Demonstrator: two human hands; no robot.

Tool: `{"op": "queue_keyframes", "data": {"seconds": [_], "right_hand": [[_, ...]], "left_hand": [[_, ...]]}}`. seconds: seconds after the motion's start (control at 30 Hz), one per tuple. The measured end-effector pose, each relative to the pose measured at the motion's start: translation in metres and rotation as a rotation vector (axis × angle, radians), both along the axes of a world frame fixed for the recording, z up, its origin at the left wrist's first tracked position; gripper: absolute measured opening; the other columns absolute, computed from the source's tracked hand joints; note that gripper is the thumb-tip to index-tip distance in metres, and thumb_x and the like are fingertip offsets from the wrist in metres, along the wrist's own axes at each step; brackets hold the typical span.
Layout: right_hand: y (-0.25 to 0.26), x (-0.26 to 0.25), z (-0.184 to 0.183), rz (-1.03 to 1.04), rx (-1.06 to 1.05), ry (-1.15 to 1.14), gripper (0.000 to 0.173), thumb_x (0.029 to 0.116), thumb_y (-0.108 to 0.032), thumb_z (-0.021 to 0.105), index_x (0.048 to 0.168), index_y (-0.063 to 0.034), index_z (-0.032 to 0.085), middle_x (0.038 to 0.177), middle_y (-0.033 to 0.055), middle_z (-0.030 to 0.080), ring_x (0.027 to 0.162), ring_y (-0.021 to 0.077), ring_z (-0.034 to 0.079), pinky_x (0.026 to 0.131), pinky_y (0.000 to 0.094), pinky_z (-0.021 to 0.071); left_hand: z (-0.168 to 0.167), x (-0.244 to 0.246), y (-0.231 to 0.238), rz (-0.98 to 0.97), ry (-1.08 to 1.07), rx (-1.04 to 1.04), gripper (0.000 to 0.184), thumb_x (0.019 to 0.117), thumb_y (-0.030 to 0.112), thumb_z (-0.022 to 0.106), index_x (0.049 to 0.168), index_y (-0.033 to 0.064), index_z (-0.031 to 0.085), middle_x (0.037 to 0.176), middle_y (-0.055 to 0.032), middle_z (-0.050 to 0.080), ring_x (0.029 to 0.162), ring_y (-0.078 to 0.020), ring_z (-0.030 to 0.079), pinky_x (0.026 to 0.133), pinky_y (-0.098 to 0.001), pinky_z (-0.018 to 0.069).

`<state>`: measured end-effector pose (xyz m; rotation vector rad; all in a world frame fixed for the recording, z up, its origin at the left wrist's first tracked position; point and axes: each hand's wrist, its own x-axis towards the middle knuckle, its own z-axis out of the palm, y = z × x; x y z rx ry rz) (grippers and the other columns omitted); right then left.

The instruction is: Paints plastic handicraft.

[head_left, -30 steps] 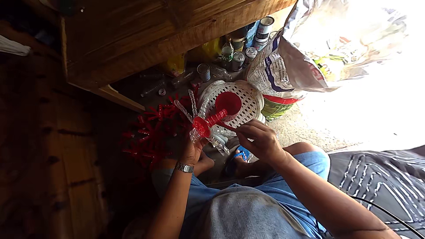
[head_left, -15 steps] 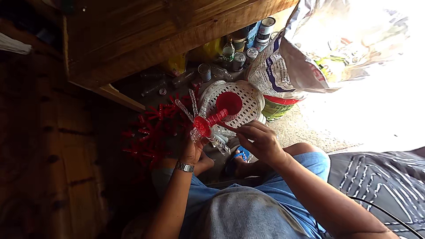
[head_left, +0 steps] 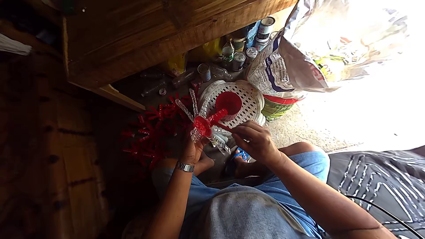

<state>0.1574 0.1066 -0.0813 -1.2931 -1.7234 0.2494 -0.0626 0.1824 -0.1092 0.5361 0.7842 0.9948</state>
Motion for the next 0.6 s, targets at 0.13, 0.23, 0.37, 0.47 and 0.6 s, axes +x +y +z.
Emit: {"op": "queue_keyframes", "data": {"seconds": [0.13, 0.23, 0.37, 0.47, 0.6], "right_hand": [[-0.01, 0.002, 0.003, -0.001, 0.038, 0.0, 0.017, 0.0975, -0.015, 0.065, 0.099, -0.0041, 0.077, 0.09, 0.0066, 0.073, 0.085, 0.0106, 0.066, 0.076, 0.0219, 0.0546], [-0.007, 0.0, 0.01, -0.003, 0.051, 0.014, 0.017, 0.0976, -0.015, 0.066, 0.101, -0.0031, 0.077, 0.092, 0.0071, 0.073, 0.086, 0.0096, 0.067, 0.077, 0.0206, 0.0559], [0.007, -0.006, 0.01, -0.001, 0.036, 0.018, 0.017, 0.0974, -0.015, 0.067, 0.104, -0.0034, 0.078, 0.095, 0.0069, 0.073, 0.089, 0.011, 0.069, 0.08, 0.0231, 0.0578], [0.011, -0.008, 0.003, 0.019, 0.018, 0.009, 0.018, 0.0982, -0.017, 0.067, 0.106, -0.0041, 0.078, 0.095, 0.0065, 0.073, 0.089, 0.0116, 0.069, 0.081, 0.0242, 0.0577], [-0.002, -0.006, 0.002, 0.038, 0.0, 0.001, 0.018, 0.0987, -0.017, 0.066, 0.103, -0.0048, 0.077, 0.093, 0.0067, 0.073, 0.087, 0.0118, 0.067, 0.078, 0.0234, 0.0558]], "left_hand": [[0.0, -0.001, 0.0, -0.007, 0.022, 0.008, 0.032, 0.1006, 0.029, 0.058, 0.126, 0.0113, 0.053, 0.11, -0.0081, 0.069, 0.096, -0.0202, 0.07, 0.08, -0.0385, 0.0609], [-0.001, -0.001, 0.0, -0.011, 0.013, 0.013, 0.032, 0.1004, 0.027, 0.058, 0.127, 0.0107, 0.053, 0.111, -0.0097, 0.068, 0.097, -0.0222, 0.07, 0.081, -0.0406, 0.061], [0.0, -0.001, 0.0, -0.003, -0.013, 0.015, 0.03, 0.0993, 0.026, 0.061, 0.124, 0.0094, 0.055, 0.109, -0.0105, 0.069, 0.094, -0.0222, 0.071, 0.079, -0.0402, 0.0616], [0.003, 0.0, 0.0, 0.006, -0.015, 0.003, 0.027, 0.1, 0.024, 0.059, 0.122, 0.0093, 0.055, 0.108, -0.0105, 0.069, 0.094, -0.0218, 0.071, 0.079, -0.0397, 0.0616], [0.002, 0.0, 0.0, 0.007, 0.007, 0.003, 0.024, 0.1024, 0.022, 0.053, 0.123, 0.0102, 0.054, 0.108, -0.01, 0.069, 0.094, -0.0212, 0.071, 0.079, -0.0393, 0.0613]]}}
